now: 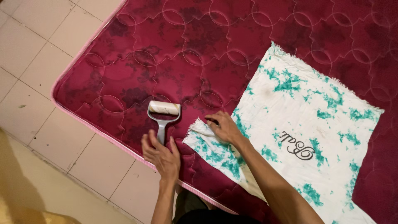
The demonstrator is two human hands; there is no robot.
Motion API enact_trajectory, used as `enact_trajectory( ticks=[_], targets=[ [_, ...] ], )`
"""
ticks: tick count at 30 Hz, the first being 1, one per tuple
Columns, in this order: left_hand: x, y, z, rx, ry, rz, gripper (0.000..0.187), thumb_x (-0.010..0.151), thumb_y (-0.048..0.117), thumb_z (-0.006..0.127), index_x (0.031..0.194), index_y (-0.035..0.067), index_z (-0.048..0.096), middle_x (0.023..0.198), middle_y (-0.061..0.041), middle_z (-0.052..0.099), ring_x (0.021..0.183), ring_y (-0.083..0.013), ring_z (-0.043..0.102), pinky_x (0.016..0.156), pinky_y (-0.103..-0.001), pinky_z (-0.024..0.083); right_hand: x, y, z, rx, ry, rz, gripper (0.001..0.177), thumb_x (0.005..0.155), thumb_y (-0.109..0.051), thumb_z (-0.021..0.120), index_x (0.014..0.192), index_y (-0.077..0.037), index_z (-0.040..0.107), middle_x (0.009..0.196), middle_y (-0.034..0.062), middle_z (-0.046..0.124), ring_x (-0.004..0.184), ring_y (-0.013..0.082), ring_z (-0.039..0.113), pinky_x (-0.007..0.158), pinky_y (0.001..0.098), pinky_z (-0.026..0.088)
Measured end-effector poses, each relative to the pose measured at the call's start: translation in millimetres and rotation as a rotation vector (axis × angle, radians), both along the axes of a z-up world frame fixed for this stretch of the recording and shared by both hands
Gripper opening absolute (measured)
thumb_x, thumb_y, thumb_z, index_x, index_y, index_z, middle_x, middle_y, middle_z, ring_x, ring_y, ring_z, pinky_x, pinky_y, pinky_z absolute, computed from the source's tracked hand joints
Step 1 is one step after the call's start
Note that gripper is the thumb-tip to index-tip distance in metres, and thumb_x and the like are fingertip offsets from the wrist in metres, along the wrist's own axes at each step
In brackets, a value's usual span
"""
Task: The person uses a lint roller to remove lint and debris from a white tie-dye t-shirt laid flat on a red patterned mattress. The person rolls the adhesive roller repeatedly over the entire surface of the shirt, including the sleeves and body, to clean the fabric.
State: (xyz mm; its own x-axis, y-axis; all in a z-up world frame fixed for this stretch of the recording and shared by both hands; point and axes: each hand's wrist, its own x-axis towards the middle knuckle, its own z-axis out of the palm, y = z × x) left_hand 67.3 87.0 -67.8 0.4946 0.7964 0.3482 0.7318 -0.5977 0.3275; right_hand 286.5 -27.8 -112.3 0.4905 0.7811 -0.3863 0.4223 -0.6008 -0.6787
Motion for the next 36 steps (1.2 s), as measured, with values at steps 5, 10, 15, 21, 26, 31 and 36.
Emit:
enact_trajectory(
  ticks=[5, 10, 15, 21, 26, 31, 36],
  targets=[
    [7.7, -33.6, -2.2, -0.397, 0.035, -0.234, 0.049, 0.099, 0.029, 0.062, 0.139, 0.003, 0.052, 0.121, -0.019, 0.061, 0.109, -0.0361, 0.056, 0.088, -0.050, 0.046, -6.3, 5.8, 2.4, 0.018, -0.084, 0.147, 0.041, 0.092, -0.038, 0.063, 0.126, -0.018, 0.073, 0.106, 0.0105, 0.060, 0.107, 0.0288, 0.052, 0.101, 0.0475, 0.041],
    [19.1, -34.6, -16.2, -0.475, 0.073, -0.146, 0.027, 0.098, 0.027, 0.064, 0.114, 0.005, 0.065, 0.108, -0.016, 0.064, 0.100, -0.0366, 0.059, 0.085, -0.050, 0.046, -5.2, 15.1, 4.7, 0.020, -0.060, 0.063, 0.026, 0.099, -0.033, 0.063, 0.106, -0.011, 0.075, 0.103, 0.0108, 0.063, 0.108, 0.0288, 0.058, 0.102, 0.0495, 0.044],
    [7.5, -25.6, -15.8, -0.573, 0.015, -0.081, 0.020, 0.095, 0.021, 0.065, 0.103, 0.003, 0.066, 0.105, -0.018, 0.063, 0.098, -0.0389, 0.059, 0.086, -0.050, 0.047, 3.6, 22.3, 27.0, 0.172, -0.097, -0.179, 0.021, 0.099, -0.024, 0.063, 0.102, -0.004, 0.071, 0.093, 0.0155, 0.070, 0.089, 0.0313, 0.070, 0.084, 0.0460, 0.054],
    [-12.3, -24.0, -5.8, -0.640, 0.011, -0.053, 0.023, 0.094, 0.016, 0.063, 0.113, 0.002, 0.058, 0.105, -0.017, 0.063, 0.100, -0.0365, 0.060, 0.089, -0.049, 0.048, -2.0, 30.5, 38.3, 0.237, -0.032, -0.289, 0.025, 0.098, -0.021, 0.065, 0.113, -0.001, 0.068, 0.093, 0.0198, 0.076, 0.086, 0.0312, 0.075, 0.077, 0.0426, 0.057],
    [-20.9, -24.3, 19.1, -0.537, -0.009, -0.006, 0.032, 0.093, 0.019, 0.065, 0.116, 0.000, 0.055, 0.106, -0.019, 0.061, 0.102, -0.0345, 0.058, 0.090, -0.047, 0.047, -12.9, 24.2, 32.2, 0.419, -0.031, -0.315, 0.037, 0.099, -0.023, 0.061, 0.130, -0.002, 0.063, 0.108, 0.0178, 0.073, 0.096, 0.0267, 0.072, 0.083, 0.0400, 0.057],
    [-29.7, -12.4, 20.3, -0.185, -0.029, 0.000, 0.061, 0.086, 0.027, 0.069, 0.132, -0.010, 0.050, 0.115, -0.028, 0.057, 0.105, -0.0446, 0.054, 0.085, -0.055, 0.041, -43.1, -5.4, 25.5, 0.300, -0.099, -0.435, 0.037, 0.106, -0.029, 0.052, 0.129, -0.001, 0.062, 0.099, 0.0137, 0.068, 0.086, 0.0241, 0.066, 0.077, 0.0385, 0.056],
    [-35.9, 11.3, 5.2, -0.488, 0.106, 0.035, 0.034, 0.099, 0.029, 0.062, 0.120, 0.003, 0.055, 0.110, -0.021, 0.061, 0.101, -0.0391, 0.059, 0.088, -0.052, 0.046, -99.4, -33.4, 33.3, 0.394, 0.043, -0.317, 0.033, 0.103, -0.030, 0.055, 0.113, -0.003, 0.070, 0.097, 0.0105, 0.071, 0.084, 0.0188, 0.068, 0.075, 0.0341, 0.057]
  ],
)
